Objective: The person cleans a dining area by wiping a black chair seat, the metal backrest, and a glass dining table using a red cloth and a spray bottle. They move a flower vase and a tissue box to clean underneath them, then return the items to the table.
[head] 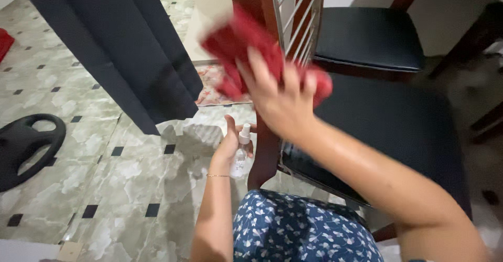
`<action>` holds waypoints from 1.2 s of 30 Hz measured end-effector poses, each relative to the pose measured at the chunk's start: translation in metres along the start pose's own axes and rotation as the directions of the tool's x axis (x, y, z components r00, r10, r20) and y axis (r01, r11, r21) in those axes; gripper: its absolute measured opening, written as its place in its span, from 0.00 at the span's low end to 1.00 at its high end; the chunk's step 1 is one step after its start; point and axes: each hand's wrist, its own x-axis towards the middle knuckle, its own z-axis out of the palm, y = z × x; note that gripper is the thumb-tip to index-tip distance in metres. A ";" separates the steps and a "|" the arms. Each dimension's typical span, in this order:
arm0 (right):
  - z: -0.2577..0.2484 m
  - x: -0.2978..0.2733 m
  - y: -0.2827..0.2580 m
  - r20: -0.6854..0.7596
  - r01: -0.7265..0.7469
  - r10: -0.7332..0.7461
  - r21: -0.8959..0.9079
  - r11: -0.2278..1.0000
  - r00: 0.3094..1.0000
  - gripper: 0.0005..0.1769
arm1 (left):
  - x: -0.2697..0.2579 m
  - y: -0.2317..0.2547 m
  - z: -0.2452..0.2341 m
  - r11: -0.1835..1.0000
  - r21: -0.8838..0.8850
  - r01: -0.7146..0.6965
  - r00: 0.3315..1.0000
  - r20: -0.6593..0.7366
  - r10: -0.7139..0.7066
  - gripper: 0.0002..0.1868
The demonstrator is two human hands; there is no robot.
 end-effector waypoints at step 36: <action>0.025 0.237 0.111 0.292 -0.239 -0.066 0.876 0.419 0.954 0.27 | -0.058 -0.034 -0.003 0.960 0.147 0.240 0.970 -0.065 -0.233 0.36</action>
